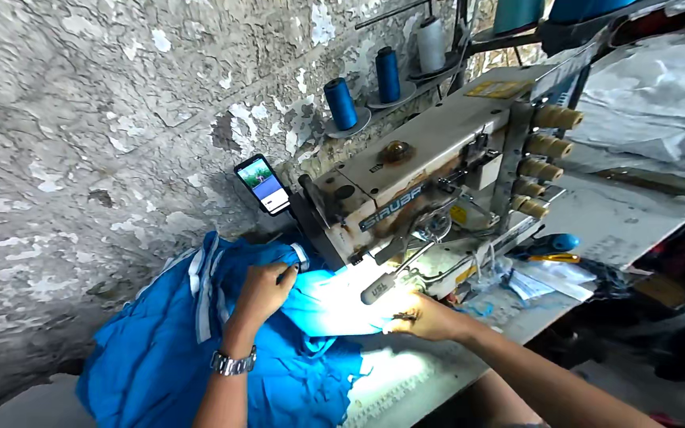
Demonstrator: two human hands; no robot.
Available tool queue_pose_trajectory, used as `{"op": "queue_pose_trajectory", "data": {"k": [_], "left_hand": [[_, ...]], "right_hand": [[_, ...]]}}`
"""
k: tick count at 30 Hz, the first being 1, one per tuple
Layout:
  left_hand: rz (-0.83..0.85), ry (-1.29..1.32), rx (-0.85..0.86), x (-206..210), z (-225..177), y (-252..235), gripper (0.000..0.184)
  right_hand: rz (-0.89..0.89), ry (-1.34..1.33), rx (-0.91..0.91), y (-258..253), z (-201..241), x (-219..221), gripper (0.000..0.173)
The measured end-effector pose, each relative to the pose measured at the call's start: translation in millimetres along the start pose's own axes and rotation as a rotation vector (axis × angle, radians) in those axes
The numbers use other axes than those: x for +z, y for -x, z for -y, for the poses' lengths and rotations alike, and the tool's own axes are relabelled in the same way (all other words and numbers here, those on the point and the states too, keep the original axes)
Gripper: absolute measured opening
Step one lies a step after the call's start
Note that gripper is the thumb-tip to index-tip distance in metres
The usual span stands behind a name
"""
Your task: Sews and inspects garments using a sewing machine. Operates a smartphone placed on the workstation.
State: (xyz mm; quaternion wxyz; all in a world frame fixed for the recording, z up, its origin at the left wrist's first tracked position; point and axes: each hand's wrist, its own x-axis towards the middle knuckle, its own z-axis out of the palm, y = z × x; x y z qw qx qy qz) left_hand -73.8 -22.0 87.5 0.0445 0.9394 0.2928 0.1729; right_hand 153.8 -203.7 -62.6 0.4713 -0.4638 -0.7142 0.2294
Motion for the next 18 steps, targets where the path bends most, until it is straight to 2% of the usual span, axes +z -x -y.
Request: {"op": "queue_pose_trajectory", "data": {"k": [2, 5, 8, 10, 12, 14, 16, 18], "left_hand": [[0.064, -0.059, -0.055, -6, -24, 4, 0.042], [0.137, 0.045, -0.093, -20, -72, 18, 0.036], [0.251, 0.160, 0.018, -22, -102, 35, 0.032], [0.368, 0.191, 0.163, -22, -100, 37, 0.039], [0.503, 0.139, 0.269, -29, -92, 30, 0.039], [0.584, 0.062, 0.265, -32, -80, 19, 0.034], [0.530, 0.069, 0.271, -22, -63, 10, 0.028], [0.424, 0.187, 0.341, -6, -46, 8, 0.026]], "right_hand": [[-0.010, 0.018, -0.013, -3, 0, 1, 0.023], [-0.009, 0.034, -0.050, -3, -6, 0, 0.024], [0.040, 0.087, 0.012, 1, 0, -4, 0.024], [0.070, 0.123, 0.040, 2, 5, -6, 0.024], [0.063, 0.147, -0.004, 3, 2, -5, 0.026], [0.069, 0.147, -0.034, 2, -1, -5, 0.031], [0.107, 0.133, -0.007, 1, 0, -6, 0.035], [0.125, 0.134, 0.007, 0, 2, -7, 0.033]]}}
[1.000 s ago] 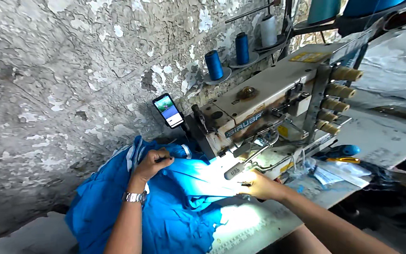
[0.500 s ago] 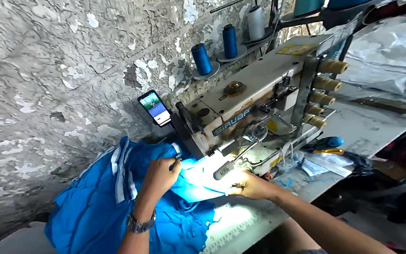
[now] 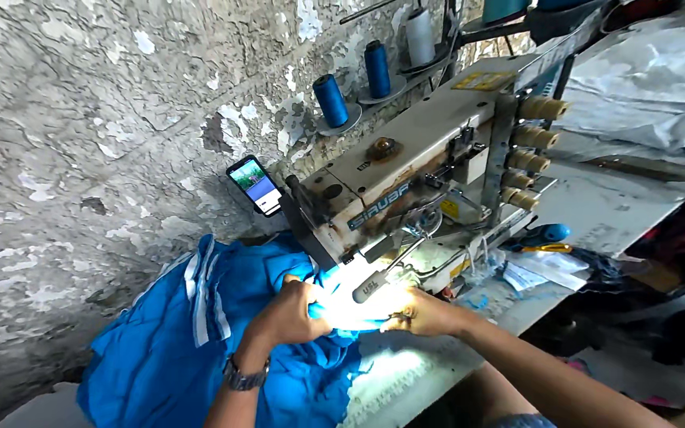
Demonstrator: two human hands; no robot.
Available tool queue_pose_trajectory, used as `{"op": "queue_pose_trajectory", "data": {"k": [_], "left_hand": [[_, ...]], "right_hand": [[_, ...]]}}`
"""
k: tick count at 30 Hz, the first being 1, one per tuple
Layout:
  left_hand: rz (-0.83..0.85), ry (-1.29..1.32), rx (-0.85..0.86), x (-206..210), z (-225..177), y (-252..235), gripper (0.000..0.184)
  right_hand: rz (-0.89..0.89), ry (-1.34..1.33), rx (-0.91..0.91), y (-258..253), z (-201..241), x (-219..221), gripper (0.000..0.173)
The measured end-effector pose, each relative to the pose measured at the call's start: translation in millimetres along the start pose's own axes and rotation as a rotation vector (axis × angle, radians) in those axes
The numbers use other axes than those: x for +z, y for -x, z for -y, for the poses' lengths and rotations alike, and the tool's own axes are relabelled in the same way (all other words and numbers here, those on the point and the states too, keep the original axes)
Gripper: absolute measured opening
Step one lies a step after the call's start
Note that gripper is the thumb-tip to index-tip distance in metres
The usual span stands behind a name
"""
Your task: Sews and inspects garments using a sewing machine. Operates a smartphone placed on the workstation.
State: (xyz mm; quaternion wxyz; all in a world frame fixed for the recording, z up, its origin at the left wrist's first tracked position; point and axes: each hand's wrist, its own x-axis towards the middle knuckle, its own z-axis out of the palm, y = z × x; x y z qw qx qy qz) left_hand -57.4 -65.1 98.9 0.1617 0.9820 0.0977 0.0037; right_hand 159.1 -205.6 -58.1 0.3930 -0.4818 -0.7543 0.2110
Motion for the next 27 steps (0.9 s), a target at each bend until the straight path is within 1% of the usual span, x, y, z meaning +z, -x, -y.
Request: {"op": "queue_pose_trajectory", "data": {"k": [2, 3, 7, 8, 10, 12, 14, 16, 18, 20, 21, 22, 24, 25, 27], "left_hand": [[-0.097, 0.104, 0.121, 17, 9, 0, 0.026], [-0.099, 0.148, 0.148, 25, 8, 1, 0.027], [0.039, 0.257, 0.081, 49, -16, 2, 0.025], [0.020, 0.219, 0.053, 54, -16, 2, 0.024], [-0.111, 0.053, 0.020, 65, -12, 2, 0.025], [-0.221, -0.054, 0.039, 78, -13, 3, 0.027], [-0.293, -0.100, 0.114, 90, -21, 3, 0.028], [-0.384, -0.177, 0.176, 101, -24, 1, 0.028], [-0.447, -0.354, 0.149, 111, -20, 3, 0.028], [-0.467, -0.477, 0.106, 123, -9, 6, 0.032], [-0.477, -0.488, 0.106, 129, -3, 7, 0.030], [-0.509, -0.476, 0.120, 133, 2, 7, 0.024], [-0.635, -0.427, 0.165, 138, 6, 6, 0.010], [-0.684, -0.403, 0.183, 138, 6, 6, 0.011], [-0.729, -0.386, 0.200, 138, 3, 6, 0.014]], "right_hand": [[0.014, -0.003, -0.001, 1, 1, -1, 0.031], [0.019, -0.008, -0.006, 3, 2, -1, 0.028], [-0.008, -0.051, -0.054, 8, -3, 4, 0.017], [-0.016, -0.063, -0.061, 9, -4, 6, 0.017], [-0.037, -0.073, -0.070, 12, -5, 8, 0.019], [-0.058, -0.060, -0.081, 12, -5, 10, 0.018], [-0.093, -0.024, -0.102, 12, -6, 12, 0.013], [-0.100, -0.009, -0.099, 12, -4, 12, 0.011], [-0.103, -0.009, -0.096, 14, -1, 11, 0.010], [-0.120, -0.019, -0.098, 16, 1, 14, 0.012], [-0.136, -0.023, -0.102, 18, 2, 15, 0.014], [-0.164, -0.019, -0.118, 20, 3, 17, 0.014], [-0.239, 0.008, -0.161, 25, 8, 22, 0.011], [-0.275, 0.022, -0.181, 28, 10, 24, 0.008], [-0.328, 0.043, -0.194, 34, 12, 28, 0.009]]}}
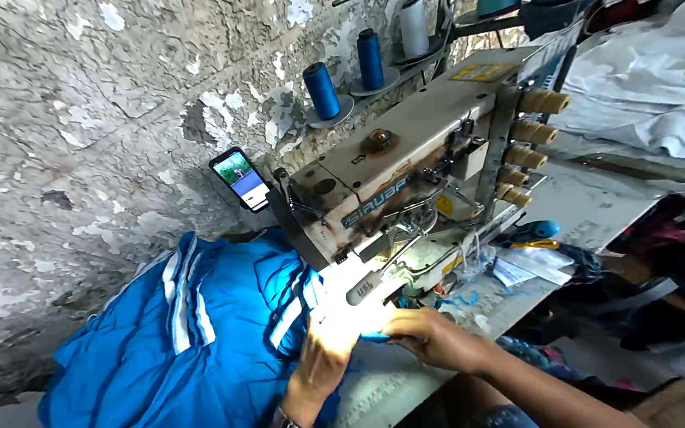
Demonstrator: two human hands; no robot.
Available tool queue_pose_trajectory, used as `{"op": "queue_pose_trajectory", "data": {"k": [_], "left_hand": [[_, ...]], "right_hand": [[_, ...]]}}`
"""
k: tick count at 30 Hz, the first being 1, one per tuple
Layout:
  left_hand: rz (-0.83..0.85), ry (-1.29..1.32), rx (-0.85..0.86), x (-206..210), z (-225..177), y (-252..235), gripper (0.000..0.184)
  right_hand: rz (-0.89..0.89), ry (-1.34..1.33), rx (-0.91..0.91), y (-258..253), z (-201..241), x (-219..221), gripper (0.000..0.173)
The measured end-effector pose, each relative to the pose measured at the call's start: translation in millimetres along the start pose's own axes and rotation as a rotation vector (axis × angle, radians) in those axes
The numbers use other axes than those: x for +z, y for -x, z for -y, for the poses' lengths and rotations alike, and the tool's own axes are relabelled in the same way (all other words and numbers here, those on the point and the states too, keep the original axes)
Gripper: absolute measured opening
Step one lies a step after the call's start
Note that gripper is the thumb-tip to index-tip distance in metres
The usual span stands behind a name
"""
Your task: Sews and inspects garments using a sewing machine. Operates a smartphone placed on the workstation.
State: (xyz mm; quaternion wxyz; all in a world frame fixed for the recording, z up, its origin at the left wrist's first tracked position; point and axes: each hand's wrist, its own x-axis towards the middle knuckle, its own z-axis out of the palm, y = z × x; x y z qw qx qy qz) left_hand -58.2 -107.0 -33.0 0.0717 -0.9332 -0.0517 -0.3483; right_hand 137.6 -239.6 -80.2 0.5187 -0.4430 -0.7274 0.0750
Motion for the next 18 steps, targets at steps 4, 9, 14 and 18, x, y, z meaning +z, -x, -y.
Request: {"op": "queue_pose_trajectory", "data": {"k": [4, 9, 14, 18], "left_hand": [[-0.018, -0.020, -0.015, 6, -1, 3, 0.015], [0.065, -0.052, -0.098, 7, 12, -7, 0.017], [0.108, -0.039, -0.225, 7, 17, -17, 0.018], [0.055, -0.020, -0.264, 9, 13, -18, 0.020]], "right_hand": [[-0.078, 0.012, 0.018, 7, -7, 6, 0.010], [-0.186, 0.038, 0.126, -15, -13, 12, 0.012], [-0.237, -0.014, 0.162, -32, -20, 15, 0.015], [-0.150, 0.025, 0.160, -31, -14, -4, 0.013]]}}
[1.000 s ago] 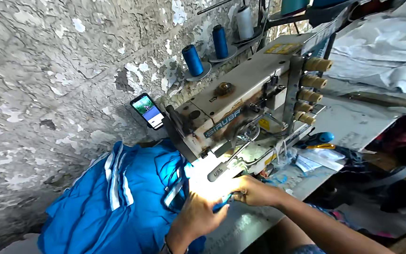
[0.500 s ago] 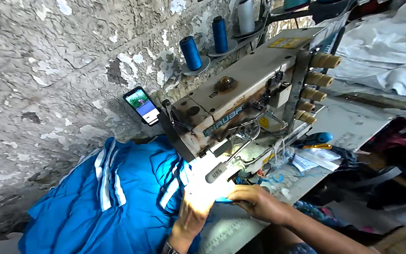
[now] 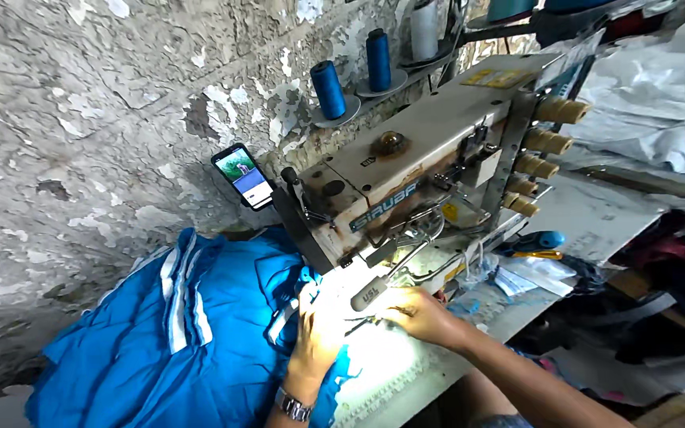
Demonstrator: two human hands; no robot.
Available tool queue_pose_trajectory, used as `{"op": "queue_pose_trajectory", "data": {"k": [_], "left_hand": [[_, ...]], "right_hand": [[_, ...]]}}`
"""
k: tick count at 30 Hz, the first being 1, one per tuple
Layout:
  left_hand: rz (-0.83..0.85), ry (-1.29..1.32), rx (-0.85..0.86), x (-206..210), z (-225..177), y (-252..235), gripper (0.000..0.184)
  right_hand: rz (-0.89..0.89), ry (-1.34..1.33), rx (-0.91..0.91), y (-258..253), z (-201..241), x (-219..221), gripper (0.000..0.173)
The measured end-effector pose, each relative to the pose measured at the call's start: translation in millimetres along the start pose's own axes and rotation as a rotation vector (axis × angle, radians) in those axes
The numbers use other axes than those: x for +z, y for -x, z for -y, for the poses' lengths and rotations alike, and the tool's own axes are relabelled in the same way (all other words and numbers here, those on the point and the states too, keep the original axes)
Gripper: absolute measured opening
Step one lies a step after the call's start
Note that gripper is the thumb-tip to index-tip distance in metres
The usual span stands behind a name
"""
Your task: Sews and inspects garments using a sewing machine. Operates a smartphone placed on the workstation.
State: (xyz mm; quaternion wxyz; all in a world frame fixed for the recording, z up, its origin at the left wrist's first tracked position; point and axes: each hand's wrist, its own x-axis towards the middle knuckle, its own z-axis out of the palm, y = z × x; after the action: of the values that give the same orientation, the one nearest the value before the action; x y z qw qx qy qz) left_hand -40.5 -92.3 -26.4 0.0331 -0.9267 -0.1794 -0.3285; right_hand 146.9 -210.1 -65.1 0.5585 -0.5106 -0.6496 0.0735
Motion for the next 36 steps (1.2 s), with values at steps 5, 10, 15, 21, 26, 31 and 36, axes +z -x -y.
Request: {"op": "queue_pose_trajectory", "data": {"k": [5, 10, 15, 21, 26, 31, 36], "left_hand": [[-0.128, -0.027, -0.083, 16, -5, 11, 0.022], [-0.373, -0.012, -0.108, 41, -5, 16, 0.020], [-0.392, -0.022, -0.118, 47, -3, 20, 0.020], [-0.425, -0.029, -0.114, 49, -4, 17, 0.020], [-0.138, 0.127, -0.120, 20, 2, 10, 0.025], [0.294, -0.086, -0.041, -20, 15, -25, 0.023], [0.334, 0.083, -0.211, -19, 23, -50, 0.019]], "right_hand": [[-0.580, -0.093, -0.077, -1, 19, -120, 0.025], [-1.070, 0.124, 0.340, -69, -16, -276, 0.037], [-0.467, 0.124, 0.880, -156, -18, -313, 0.037], [-0.655, -0.177, 0.433, -134, -31, -282, 0.023], [-0.589, -0.380, 0.152, -118, -73, -288, 0.035], [-0.703, -0.330, 0.387, -121, -59, -293, 0.024], [-0.999, 0.013, 0.487, -122, -58, -287, 0.033]]}}
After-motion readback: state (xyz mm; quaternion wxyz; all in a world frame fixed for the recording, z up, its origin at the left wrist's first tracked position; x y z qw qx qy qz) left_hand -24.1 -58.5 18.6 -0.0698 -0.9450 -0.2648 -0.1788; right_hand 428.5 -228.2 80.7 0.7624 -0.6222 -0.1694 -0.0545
